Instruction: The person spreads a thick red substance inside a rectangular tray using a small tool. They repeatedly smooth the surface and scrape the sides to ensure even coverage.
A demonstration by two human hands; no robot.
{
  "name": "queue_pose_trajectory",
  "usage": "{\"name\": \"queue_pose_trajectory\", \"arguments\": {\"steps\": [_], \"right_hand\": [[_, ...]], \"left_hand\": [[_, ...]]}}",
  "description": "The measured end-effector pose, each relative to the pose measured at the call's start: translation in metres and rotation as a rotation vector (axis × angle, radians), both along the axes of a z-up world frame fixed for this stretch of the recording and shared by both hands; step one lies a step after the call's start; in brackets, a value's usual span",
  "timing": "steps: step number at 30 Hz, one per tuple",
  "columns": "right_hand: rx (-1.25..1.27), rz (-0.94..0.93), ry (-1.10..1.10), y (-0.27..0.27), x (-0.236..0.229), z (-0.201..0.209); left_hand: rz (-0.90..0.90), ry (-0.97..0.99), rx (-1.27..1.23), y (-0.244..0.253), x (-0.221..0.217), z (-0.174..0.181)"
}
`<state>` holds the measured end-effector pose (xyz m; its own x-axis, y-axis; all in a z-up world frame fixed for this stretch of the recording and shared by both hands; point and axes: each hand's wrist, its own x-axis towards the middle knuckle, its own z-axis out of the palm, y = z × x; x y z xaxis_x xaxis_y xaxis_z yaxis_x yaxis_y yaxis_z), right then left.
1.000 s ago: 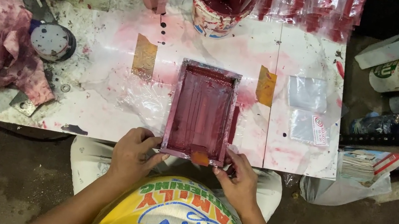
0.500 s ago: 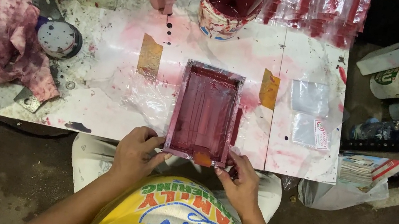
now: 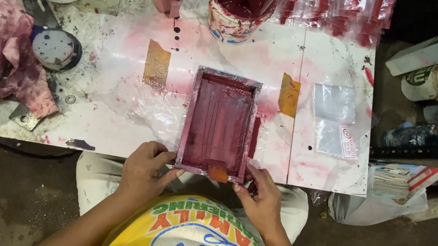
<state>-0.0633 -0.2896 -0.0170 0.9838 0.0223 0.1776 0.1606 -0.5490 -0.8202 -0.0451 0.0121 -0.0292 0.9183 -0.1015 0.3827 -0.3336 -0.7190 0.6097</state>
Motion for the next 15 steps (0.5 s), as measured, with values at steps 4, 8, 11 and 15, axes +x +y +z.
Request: {"name": "queue_pose_trajectory", "arguments": {"steps": [4, 8, 11, 15], "right_hand": [[0.008, -0.003, 0.019, 0.001, 0.000, 0.003], [-0.007, -0.001, 0.005, -0.001, -0.001, 0.000], [-0.004, -0.002, -0.006, -0.002, -0.001, -0.005], [0.001, -0.004, -0.021, 0.002, 0.001, 0.000]], "left_hand": [[0.001, 0.001, -0.006, 0.000, 0.000, 0.006], [-0.023, 0.017, -0.028, 0.001, 0.001, 0.007], [-0.025, 0.044, -0.044, 0.000, 0.000, 0.012], [-0.036, 0.051, -0.080, 0.001, -0.001, 0.018]]}}
